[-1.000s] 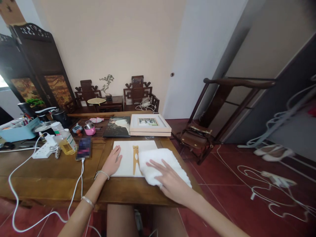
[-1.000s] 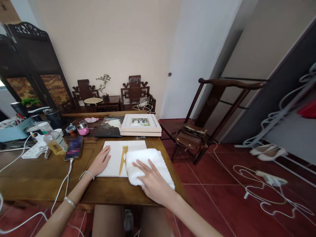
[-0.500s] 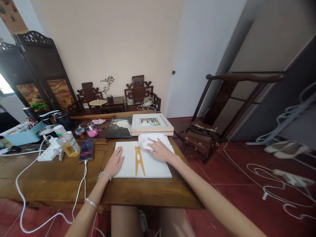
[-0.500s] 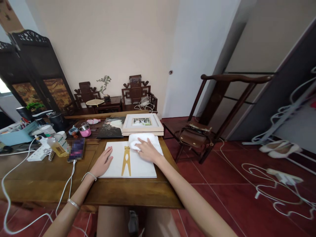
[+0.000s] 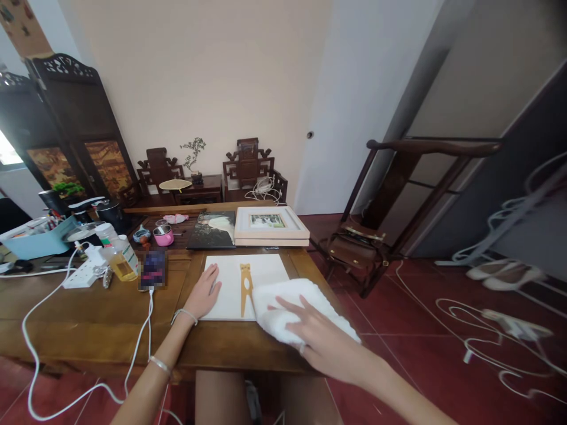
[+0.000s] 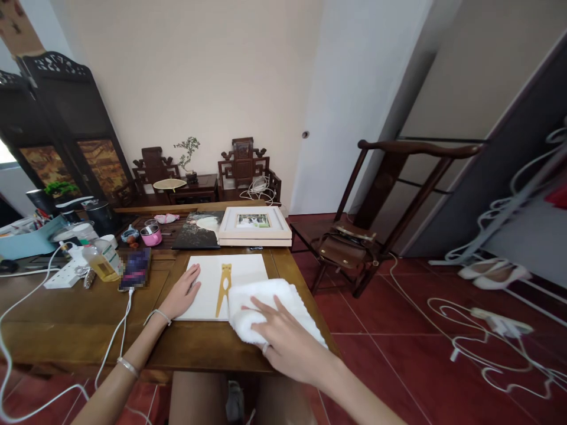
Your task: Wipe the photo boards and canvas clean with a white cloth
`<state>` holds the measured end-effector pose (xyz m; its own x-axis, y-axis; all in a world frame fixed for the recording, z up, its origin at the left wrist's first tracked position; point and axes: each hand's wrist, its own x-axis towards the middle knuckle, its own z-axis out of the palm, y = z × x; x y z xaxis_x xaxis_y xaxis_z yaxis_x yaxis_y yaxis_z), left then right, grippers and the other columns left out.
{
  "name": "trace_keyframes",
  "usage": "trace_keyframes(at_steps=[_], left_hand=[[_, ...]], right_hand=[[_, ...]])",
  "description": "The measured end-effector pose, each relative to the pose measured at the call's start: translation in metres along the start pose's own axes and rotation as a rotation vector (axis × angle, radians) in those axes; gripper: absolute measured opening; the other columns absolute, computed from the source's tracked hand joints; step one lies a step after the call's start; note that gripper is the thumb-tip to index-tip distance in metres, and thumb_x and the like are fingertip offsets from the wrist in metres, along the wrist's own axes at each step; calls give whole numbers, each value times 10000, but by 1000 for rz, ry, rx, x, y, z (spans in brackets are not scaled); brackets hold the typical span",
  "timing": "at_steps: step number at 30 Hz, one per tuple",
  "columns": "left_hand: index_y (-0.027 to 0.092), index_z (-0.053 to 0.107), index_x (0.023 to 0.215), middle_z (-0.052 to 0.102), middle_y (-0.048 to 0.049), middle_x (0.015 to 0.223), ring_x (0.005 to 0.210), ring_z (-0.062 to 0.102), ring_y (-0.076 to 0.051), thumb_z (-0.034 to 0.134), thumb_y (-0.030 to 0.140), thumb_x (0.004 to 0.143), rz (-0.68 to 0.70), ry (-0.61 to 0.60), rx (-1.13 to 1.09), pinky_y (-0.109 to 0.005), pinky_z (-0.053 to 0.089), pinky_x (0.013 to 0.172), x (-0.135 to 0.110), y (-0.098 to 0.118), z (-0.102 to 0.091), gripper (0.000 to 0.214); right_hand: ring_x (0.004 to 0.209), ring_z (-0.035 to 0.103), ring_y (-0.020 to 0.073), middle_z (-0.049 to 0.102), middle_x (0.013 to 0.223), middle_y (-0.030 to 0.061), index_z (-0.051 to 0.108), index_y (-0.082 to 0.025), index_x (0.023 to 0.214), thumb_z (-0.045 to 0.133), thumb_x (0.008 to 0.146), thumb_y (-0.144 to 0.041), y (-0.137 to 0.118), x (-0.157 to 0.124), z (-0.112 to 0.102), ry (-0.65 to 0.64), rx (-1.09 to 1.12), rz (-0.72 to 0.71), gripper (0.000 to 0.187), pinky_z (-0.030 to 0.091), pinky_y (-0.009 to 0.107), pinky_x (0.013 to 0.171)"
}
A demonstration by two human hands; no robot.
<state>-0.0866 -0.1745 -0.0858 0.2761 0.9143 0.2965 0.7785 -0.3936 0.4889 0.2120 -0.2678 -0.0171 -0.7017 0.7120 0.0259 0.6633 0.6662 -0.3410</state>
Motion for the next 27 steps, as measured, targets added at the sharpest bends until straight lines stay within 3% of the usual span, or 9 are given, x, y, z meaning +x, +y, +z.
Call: trace_keyframes(at_steps=[3, 6, 10, 13, 19, 22, 24, 27], left_hand=[[117, 383, 1335, 339, -127, 1431, 1342, 268, -221, 347, 328, 895, 9, 3, 4, -426, 217, 1111, 0, 0, 0, 489], [109, 382, 1336, 338, -129, 1431, 1342, 270, -219, 339, 326, 898, 7, 2, 6, -420, 215, 1112, -1, -1, 0, 490], [84, 394, 1326, 342, -138, 1427, 1339, 276, -214, 326, 313, 901, -4, 10, -7, -414, 212, 1115, 0, -1, 1, 488], [98, 413, 1315, 360, -132, 1418, 1332, 293, -210, 319, 304, 903, -8, 30, -25, -417, 217, 1114, 1, 0, 1, 470], [93, 427, 1304, 367, -135, 1413, 1329, 300, -208, 314, 275, 900, -4, 44, -21, -417, 228, 1111, 1, 0, 2, 458], [79, 431, 1300, 372, -144, 1408, 1329, 300, -212, 314, 267, 896, -1, 40, -15, -416, 227, 1111, 1, 1, 2, 460], [74, 429, 1300, 371, -148, 1408, 1330, 299, -214, 314, 264, 895, -1, 39, -12, -417, 225, 1112, 1, 1, 2, 462], [95, 428, 1304, 371, -133, 1411, 1329, 300, -209, 318, 272, 897, -2, 38, -15, -411, 225, 1113, 1, 1, 1, 458]], right_hand=[[1339, 222, 223, 453, 1340, 145, 622, -156, 915, 415, 700, -60, 21, 32, 1, 66, -28, 22, 313, 108, 501, 1083], [1328, 249, 240, 542, 1245, 150, 605, -148, 1008, 392, 754, -82, 45, 79, 0, 128, -64, 68, 339, 153, 528, 1050], [1315, 262, 290, 530, 1248, 168, 576, -132, 1078, 350, 799, -111, 54, 120, 4, 198, -77, 156, 359, 170, 589, 998], [1325, 233, 290, 473, 1318, 152, 597, -146, 1045, 376, 769, -106, 39, 115, 11, 204, -81, 128, 355, 123, 598, 1011], [1360, 125, 249, 361, 1417, 68, 631, -182, 916, 423, 652, -48, -8, 42, 24, 139, -70, -74, 362, 47, 569, 1065], [1362, 122, 241, 351, 1424, 41, 634, -194, 886, 433, 635, -41, -19, 21, 22, 97, -41, -109, 356, 32, 556, 1077], [1357, 151, 239, 367, 1415, 53, 634, -190, 917, 433, 652, -44, -17, 24, 20, 93, -20, -94, 363, 58, 546, 1080], [1341, 207, 249, 447, 1353, 117, 616, -161, 1016, 419, 707, -61, -2, 56, 15, 114, -20, -31, 380, 119, 546, 1067]])
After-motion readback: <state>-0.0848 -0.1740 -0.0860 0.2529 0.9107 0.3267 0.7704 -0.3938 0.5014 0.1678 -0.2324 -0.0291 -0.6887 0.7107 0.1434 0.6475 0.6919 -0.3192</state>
